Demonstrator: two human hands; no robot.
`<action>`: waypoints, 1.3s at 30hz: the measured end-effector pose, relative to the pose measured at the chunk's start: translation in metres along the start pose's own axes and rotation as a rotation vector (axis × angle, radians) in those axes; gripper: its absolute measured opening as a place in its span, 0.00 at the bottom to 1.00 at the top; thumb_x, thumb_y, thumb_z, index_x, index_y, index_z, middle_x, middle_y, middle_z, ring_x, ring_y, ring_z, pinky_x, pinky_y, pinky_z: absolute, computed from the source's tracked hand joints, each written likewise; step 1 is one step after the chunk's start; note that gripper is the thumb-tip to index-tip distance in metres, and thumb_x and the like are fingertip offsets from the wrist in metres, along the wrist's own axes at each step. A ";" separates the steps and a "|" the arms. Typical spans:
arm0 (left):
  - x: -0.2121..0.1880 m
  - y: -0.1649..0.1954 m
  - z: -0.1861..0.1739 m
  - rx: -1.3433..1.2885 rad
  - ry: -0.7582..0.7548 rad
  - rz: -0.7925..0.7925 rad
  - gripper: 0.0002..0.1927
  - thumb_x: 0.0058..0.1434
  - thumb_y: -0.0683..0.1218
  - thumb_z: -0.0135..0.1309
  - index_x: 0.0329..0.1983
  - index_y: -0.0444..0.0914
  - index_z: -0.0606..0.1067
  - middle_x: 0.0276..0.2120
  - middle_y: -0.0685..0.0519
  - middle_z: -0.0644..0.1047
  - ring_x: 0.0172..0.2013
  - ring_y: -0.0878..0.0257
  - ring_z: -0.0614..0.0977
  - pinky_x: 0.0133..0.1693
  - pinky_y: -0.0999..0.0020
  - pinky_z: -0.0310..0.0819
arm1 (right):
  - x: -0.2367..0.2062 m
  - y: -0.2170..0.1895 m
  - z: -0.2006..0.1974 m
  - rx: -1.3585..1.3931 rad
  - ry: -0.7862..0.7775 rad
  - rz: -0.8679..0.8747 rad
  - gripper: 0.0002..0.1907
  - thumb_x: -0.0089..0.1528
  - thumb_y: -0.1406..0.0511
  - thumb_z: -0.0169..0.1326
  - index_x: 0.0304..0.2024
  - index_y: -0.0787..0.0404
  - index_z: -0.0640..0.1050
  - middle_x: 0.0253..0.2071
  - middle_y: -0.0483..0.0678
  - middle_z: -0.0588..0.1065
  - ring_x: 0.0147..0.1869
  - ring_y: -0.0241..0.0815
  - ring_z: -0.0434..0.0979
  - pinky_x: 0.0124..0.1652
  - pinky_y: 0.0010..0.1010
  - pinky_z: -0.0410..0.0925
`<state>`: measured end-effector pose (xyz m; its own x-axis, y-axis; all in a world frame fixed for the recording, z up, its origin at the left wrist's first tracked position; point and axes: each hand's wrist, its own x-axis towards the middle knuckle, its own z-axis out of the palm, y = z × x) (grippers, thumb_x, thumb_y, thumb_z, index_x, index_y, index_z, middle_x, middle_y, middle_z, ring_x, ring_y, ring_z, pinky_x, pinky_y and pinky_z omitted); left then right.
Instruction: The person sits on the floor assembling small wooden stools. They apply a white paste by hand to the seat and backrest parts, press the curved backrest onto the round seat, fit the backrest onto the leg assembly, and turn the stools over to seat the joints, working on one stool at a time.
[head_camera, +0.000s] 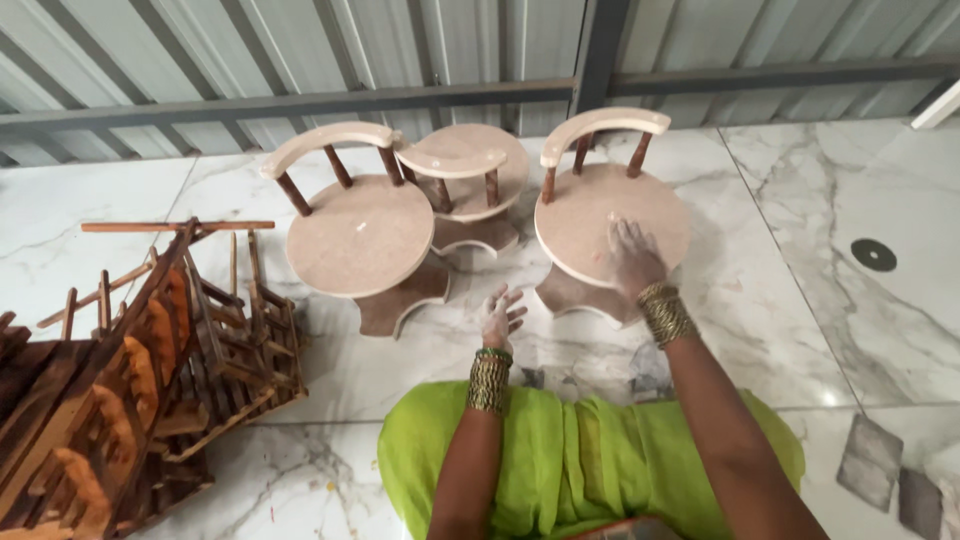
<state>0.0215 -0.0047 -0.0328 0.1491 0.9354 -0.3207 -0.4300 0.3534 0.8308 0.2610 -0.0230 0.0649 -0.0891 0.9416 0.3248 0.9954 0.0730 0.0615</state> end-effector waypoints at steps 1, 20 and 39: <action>0.005 0.000 0.003 0.012 0.000 -0.005 0.23 0.69 0.52 0.47 0.66 0.45 0.68 0.52 0.53 0.83 0.41 0.60 0.84 0.40 0.65 0.74 | 0.000 -0.001 0.004 -0.008 0.066 0.004 0.40 0.65 0.47 0.46 0.71 0.67 0.62 0.74 0.60 0.59 0.75 0.58 0.56 0.68 0.51 0.49; 0.035 -0.029 0.037 0.095 -0.313 0.060 0.27 0.71 0.53 0.49 0.71 0.39 0.67 0.56 0.53 0.80 0.44 0.66 0.82 0.42 0.70 0.77 | 0.082 0.060 0.016 0.054 0.122 0.050 0.24 0.67 0.58 0.46 0.60 0.64 0.72 0.64 0.60 0.72 0.68 0.58 0.68 0.67 0.49 0.58; -0.016 0.012 0.073 1.503 -0.350 0.959 0.50 0.52 0.47 0.65 0.78 0.51 0.56 0.77 0.53 0.54 0.75 0.44 0.53 0.68 0.35 0.51 | 0.178 0.099 -0.007 0.318 0.841 0.476 0.08 0.64 0.67 0.54 0.37 0.63 0.84 0.36 0.57 0.81 0.38 0.57 0.82 0.41 0.46 0.74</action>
<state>0.0790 -0.0143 0.0159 0.6052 0.6894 0.3981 0.5808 -0.7244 0.3715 0.3439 0.1496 0.1356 0.4459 0.3683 0.8158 0.8858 -0.0502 -0.4614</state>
